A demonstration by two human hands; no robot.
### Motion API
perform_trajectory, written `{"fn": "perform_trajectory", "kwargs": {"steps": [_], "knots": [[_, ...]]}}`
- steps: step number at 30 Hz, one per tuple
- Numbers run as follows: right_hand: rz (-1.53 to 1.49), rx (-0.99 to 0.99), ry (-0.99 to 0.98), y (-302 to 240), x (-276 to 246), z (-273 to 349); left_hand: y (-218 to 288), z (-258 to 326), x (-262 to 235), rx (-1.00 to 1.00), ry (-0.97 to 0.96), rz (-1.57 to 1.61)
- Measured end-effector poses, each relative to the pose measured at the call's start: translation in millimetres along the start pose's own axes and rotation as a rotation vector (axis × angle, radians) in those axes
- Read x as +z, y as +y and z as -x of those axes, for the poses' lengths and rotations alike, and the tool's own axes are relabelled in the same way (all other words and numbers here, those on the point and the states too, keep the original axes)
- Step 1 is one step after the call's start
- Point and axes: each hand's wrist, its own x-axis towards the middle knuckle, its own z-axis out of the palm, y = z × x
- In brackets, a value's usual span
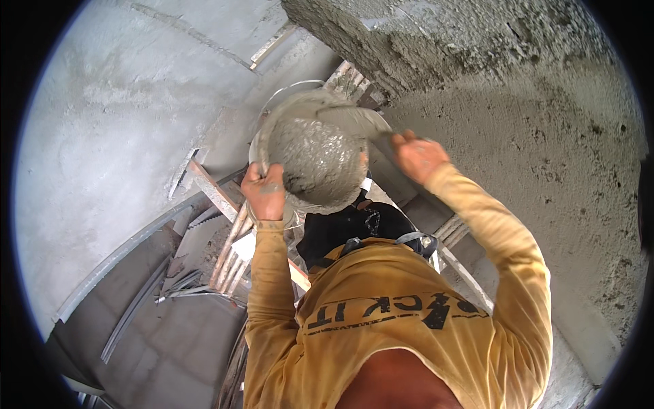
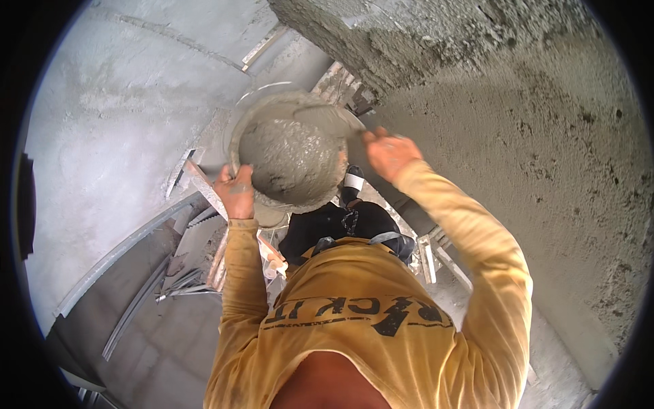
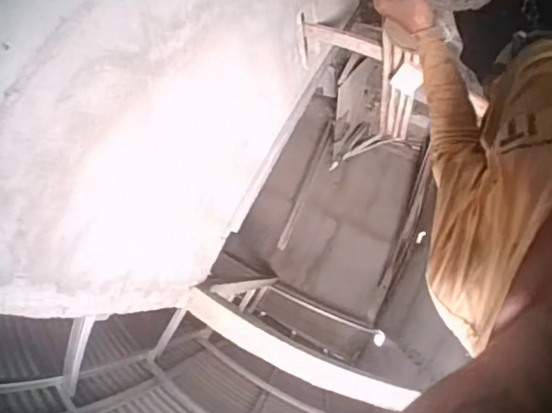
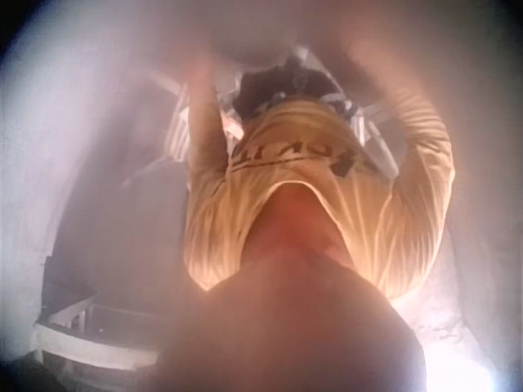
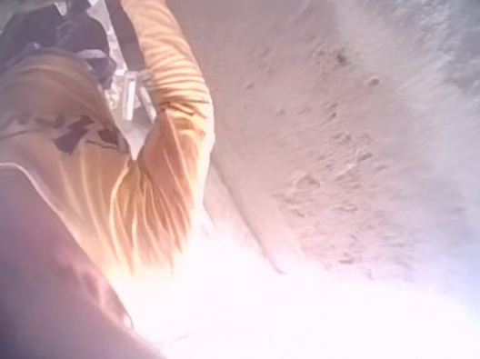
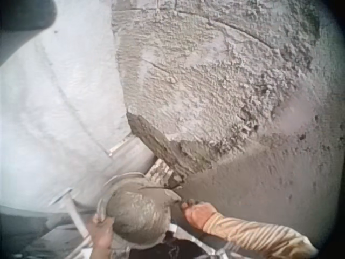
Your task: The person scoops wet cement from a bucket using a trowel and applies it to a wall surface. They repeatedly smooth and spread the cement across the wall, working in sections.
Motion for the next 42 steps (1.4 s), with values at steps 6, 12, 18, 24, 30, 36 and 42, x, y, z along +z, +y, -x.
{"fn": "perform_trajectory", "kwargs": {"steps": [6,12,18,24,30,36,42], "knots": [[0.072,-0.166,-0.021,-28,21,6,12,-3,40,0.112,-0.139,0.142],[0.132,0.044,0.187,27,-6,13,50,10,59,0.105,-0.226,0.031],[-0.015,-0.016,-0.102,14,42,-16,57,14,69,0.124,-0.260,0.158],[-0.320,-0.152,-0.157,-34,46,-10,43,12,45,0.092,-0.251,0.140],[-0.441,-0.204,-0.052,-45,44,-10,18,9,3,0.034,-0.092,0.199],[-0.328,-0.111,0.068,-37,33,-18,-4,2,5,-0.062,0.076,0.359],[-0.336,-0.204,0.141,-32,0,-23,-36,-7,1,-0.150,0.222,0.417]]}}
